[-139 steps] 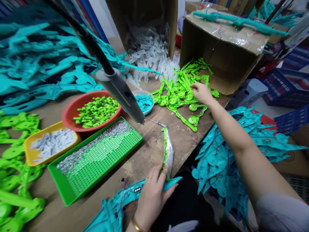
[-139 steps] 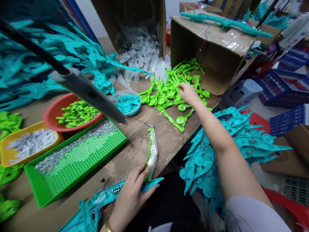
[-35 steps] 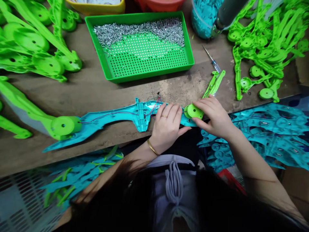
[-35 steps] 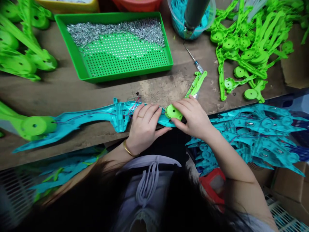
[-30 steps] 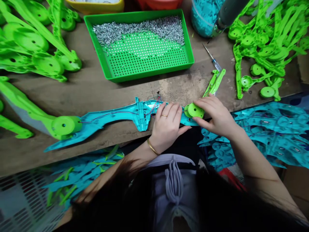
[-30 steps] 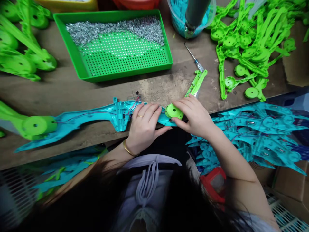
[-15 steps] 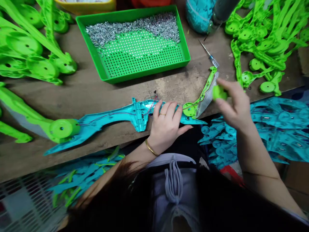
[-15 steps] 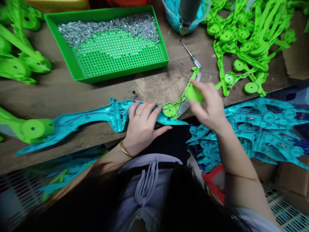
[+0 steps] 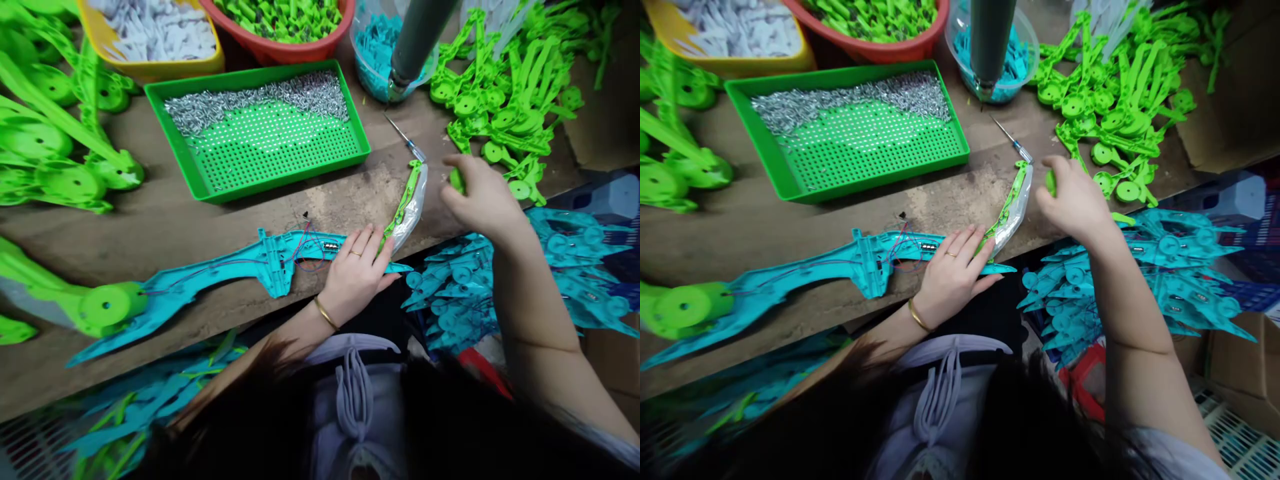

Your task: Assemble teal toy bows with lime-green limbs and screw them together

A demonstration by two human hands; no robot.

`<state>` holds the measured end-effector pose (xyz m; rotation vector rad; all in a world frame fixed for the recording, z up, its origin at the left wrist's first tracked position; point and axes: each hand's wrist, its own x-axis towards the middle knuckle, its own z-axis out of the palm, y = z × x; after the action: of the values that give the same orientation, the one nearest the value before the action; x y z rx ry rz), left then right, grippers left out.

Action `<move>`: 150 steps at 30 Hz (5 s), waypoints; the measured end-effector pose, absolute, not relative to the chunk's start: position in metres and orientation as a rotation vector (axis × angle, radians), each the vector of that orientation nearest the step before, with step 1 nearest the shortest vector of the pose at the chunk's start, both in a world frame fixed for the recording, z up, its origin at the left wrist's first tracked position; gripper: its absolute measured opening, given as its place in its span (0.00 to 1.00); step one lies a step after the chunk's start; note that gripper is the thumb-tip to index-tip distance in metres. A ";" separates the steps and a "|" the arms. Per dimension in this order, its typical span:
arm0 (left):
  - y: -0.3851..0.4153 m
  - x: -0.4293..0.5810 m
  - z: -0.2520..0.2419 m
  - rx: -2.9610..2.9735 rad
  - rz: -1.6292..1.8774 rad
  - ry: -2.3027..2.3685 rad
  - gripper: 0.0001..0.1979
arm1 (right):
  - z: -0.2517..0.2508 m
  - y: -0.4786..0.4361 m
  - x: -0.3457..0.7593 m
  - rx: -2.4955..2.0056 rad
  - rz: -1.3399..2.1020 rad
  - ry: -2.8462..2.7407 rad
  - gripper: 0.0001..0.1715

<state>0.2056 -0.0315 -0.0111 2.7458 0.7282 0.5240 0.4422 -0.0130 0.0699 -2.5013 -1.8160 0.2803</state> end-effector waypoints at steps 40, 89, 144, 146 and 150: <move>-0.030 0.218 0.006 2.762 0.410 0.779 0.28 | 0.077 -0.056 0.436 -1.837 0.151 -1.870 0.31; -0.067 0.207 -0.001 3.038 0.488 0.795 0.16 | 0.048 -0.045 0.390 -1.477 0.503 -2.355 0.28; -0.022 0.199 -0.005 2.512 0.709 0.826 0.13 | 0.002 -0.051 0.394 -2.190 0.677 -1.331 0.32; -0.019 0.197 -0.003 2.492 0.668 0.807 0.14 | 0.005 -0.047 0.390 -2.259 0.761 -1.341 0.35; -0.014 0.192 -0.003 2.460 0.641 0.798 0.14 | 0.009 -0.043 0.389 -2.202 0.862 -1.341 0.33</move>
<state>0.1917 -0.0140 -0.0031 2.4601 0.7980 0.6414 0.3890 -0.0427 0.0094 -2.2024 -1.3412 0.8623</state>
